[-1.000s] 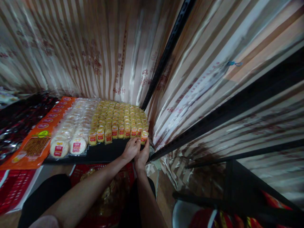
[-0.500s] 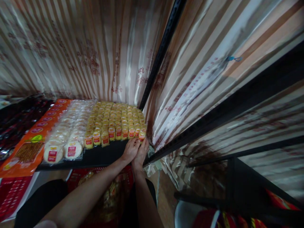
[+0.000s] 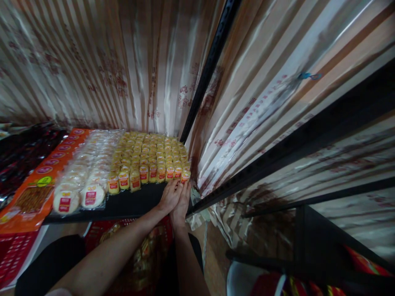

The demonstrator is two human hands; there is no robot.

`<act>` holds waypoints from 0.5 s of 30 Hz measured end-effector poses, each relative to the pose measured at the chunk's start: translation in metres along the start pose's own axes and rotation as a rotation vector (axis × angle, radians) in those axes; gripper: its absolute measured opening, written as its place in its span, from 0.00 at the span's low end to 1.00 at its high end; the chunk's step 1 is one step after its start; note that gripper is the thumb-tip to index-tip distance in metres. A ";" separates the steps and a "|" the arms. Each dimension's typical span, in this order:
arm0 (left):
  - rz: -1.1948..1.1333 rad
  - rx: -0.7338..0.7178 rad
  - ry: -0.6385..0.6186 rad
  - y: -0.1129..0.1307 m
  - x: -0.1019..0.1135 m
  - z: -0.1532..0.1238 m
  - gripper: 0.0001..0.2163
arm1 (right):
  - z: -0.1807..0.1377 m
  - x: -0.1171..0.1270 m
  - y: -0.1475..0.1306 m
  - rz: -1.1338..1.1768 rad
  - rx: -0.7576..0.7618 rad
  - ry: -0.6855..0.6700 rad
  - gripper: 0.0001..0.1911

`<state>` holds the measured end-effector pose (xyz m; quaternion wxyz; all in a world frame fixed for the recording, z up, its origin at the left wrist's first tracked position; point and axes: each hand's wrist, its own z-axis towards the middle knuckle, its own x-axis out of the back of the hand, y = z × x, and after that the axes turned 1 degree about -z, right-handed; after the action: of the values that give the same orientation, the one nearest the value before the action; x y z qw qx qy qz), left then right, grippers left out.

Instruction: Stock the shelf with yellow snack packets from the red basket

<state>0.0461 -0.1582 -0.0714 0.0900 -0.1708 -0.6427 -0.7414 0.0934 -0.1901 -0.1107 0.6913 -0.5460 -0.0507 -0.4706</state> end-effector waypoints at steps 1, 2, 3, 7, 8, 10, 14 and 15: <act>0.008 -0.001 -0.001 -0.001 0.000 0.000 0.12 | -0.001 -0.001 0.000 -0.015 0.001 -0.003 0.26; 0.016 -0.004 -0.002 -0.002 -0.001 -0.001 0.12 | -0.001 -0.002 0.001 -0.030 0.002 -0.006 0.26; 0.022 -0.010 -0.004 -0.002 0.000 -0.002 0.12 | -0.002 -0.002 0.000 -0.044 0.004 -0.008 0.25; 0.034 -0.039 -0.020 -0.004 0.003 -0.004 0.12 | -0.002 -0.001 -0.005 -0.076 0.006 0.005 0.24; 0.035 -0.045 -0.028 -0.004 0.004 -0.005 0.12 | -0.002 0.001 -0.006 -0.080 -0.002 0.019 0.23; 0.037 -0.056 -0.046 -0.005 0.004 -0.005 0.12 | -0.001 0.004 -0.010 -0.082 -0.027 0.052 0.23; 0.016 -0.069 -0.065 -0.005 0.003 -0.005 0.13 | 0.001 0.009 -0.017 -0.071 -0.065 0.071 0.22; 0.010 -0.067 -0.067 -0.005 0.004 -0.004 0.13 | 0.002 0.009 -0.018 -0.073 -0.068 0.069 0.22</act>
<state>0.0405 -0.1615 -0.0750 0.0666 -0.2016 -0.6193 -0.7559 0.0866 -0.1933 -0.0916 0.6562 -0.5504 -0.0309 -0.5153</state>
